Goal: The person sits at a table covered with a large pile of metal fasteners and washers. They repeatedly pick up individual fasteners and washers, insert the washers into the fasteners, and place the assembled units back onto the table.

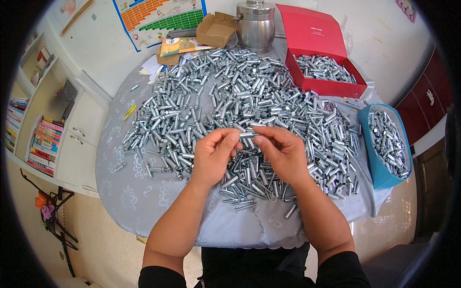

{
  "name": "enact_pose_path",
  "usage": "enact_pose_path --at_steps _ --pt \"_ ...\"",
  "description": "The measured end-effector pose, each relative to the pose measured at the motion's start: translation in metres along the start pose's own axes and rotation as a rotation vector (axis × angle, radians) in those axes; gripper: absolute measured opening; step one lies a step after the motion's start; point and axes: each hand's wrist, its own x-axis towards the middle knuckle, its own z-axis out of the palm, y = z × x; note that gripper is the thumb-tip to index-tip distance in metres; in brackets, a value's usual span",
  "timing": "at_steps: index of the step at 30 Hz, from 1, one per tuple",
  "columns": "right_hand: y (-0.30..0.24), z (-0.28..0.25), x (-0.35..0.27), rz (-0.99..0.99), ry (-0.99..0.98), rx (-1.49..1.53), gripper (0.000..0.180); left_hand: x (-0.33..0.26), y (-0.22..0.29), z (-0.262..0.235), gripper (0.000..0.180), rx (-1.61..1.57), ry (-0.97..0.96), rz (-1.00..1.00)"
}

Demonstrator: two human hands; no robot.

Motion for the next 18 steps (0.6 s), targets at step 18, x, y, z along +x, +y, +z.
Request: enact_pose_path --at_steps 18 --pt "-0.0009 -0.0017 0.0035 -0.181 0.005 -0.195 0.016 0.0015 0.0035 -0.0024 0.011 -0.105 -0.018 -0.058"
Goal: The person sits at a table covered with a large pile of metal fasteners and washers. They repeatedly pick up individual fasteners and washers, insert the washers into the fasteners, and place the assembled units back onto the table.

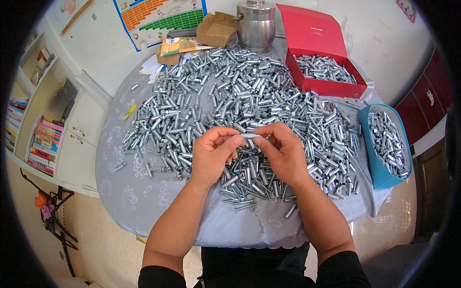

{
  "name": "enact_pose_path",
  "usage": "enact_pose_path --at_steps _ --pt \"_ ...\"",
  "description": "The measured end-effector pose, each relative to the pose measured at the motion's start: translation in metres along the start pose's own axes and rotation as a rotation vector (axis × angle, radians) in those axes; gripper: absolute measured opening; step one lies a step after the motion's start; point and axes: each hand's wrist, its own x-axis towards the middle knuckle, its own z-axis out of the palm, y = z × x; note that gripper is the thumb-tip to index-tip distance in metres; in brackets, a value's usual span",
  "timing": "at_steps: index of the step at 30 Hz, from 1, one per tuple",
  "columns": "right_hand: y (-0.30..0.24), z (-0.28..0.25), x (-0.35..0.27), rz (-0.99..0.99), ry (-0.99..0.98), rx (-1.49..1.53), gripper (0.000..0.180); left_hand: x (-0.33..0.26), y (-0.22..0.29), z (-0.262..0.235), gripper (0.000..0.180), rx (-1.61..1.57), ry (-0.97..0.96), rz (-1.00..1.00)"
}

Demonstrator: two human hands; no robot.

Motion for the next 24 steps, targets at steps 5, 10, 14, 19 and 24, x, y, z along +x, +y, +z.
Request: enact_pose_path --at_steps 5,10,14,19,24 --pt "0.013 -0.004 0.003 0.357 0.145 0.379 0.023 0.004 -0.003 -0.003 0.01 -0.014 0.106 0.067" --pt "-0.004 -0.002 0.009 0.34 0.377 0.574 0.045 0.002 -0.005 -0.003 0.01 0.073 0.055 0.05" --pt "0.006 0.004 -0.001 0.295 0.107 0.365 0.037 0.0 -0.004 0.001 0.013 0.115 -0.002 0.039" --pt "0.007 0.002 -0.002 0.309 -0.006 0.297 0.018 0.0 -0.001 0.001 0.017 0.109 0.01 0.023" --pt "0.001 -0.004 0.004 0.43 0.134 0.401 0.014 0.007 0.019 -0.02 0.018 0.219 0.333 0.126"
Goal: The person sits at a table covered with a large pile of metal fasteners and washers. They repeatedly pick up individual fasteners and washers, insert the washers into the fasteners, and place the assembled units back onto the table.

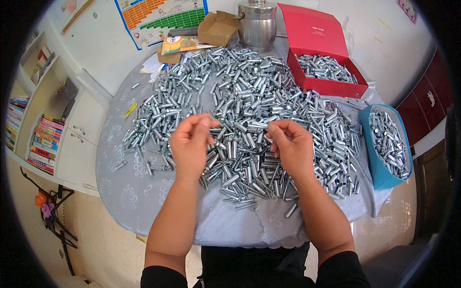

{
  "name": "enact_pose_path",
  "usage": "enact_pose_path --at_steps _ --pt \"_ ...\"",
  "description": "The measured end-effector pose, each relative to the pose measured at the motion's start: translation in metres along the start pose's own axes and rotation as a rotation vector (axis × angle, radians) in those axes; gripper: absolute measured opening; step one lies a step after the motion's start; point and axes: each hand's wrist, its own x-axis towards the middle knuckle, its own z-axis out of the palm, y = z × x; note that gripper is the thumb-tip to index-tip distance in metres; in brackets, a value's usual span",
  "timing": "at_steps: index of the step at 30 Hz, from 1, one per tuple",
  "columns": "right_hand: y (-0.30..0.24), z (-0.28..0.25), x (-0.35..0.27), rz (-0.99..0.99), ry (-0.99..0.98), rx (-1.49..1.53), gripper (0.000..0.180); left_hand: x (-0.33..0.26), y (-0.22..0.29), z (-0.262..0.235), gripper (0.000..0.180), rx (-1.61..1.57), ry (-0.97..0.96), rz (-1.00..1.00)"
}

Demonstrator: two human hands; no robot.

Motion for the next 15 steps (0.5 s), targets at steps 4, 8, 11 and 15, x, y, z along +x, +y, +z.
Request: enact_pose_path --at_steps 4,8,11,15 --pt "0.003 0.0 0.002 -0.013 0.115 0.015 0.015 0.022 -0.015 -0.028 0.015 0.23 0.091 0.114" --pt "0.012 -0.006 0.007 -0.101 0.226 0.044 0.02 0.019 -0.016 -0.035 0.019 0.659 -0.083 0.177" --pt "0.007 -0.002 0.008 -0.201 0.316 0.205 0.032 0.018 -0.017 -0.039 0.025 0.96 -0.152 0.274" --pt "0.004 -0.002 0.006 -0.215 0.285 0.192 0.037 0.014 -0.011 -0.041 0.027 1.091 -0.167 0.298"
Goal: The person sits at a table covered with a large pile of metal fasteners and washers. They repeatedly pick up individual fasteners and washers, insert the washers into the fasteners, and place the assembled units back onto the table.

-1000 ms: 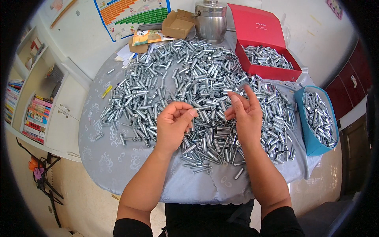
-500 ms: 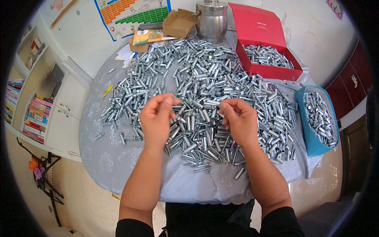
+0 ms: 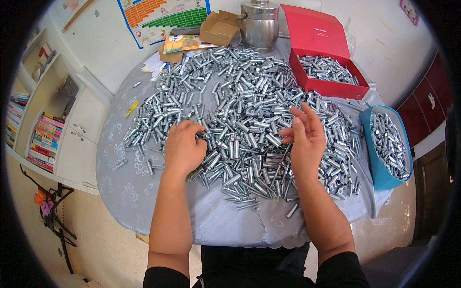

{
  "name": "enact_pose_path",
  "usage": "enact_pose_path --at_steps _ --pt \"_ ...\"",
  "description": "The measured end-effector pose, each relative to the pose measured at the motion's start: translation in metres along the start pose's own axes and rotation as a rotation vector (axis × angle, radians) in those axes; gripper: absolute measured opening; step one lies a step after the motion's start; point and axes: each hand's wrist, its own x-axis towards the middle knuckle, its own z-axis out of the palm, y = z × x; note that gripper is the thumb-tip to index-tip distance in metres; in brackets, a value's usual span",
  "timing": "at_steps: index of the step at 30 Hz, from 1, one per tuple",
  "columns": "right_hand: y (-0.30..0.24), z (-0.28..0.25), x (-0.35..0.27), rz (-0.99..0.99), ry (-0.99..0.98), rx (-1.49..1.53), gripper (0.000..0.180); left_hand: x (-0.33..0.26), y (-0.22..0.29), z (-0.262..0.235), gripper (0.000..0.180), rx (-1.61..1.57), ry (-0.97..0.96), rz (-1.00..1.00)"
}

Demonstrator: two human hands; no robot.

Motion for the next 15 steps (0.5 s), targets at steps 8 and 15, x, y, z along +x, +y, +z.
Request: enact_pose_path --at_steps 8,15 --pt "0.004 -0.002 -0.002 0.099 -0.048 -0.094 0.025 0.004 0.006 -0.01 0.023 0.04 -0.127 -0.104" --pt "-0.001 0.003 -0.007 0.154 -0.171 -0.155 0.017 0.0 0.034 0.007 0.017 -0.441 0.122 0.19"
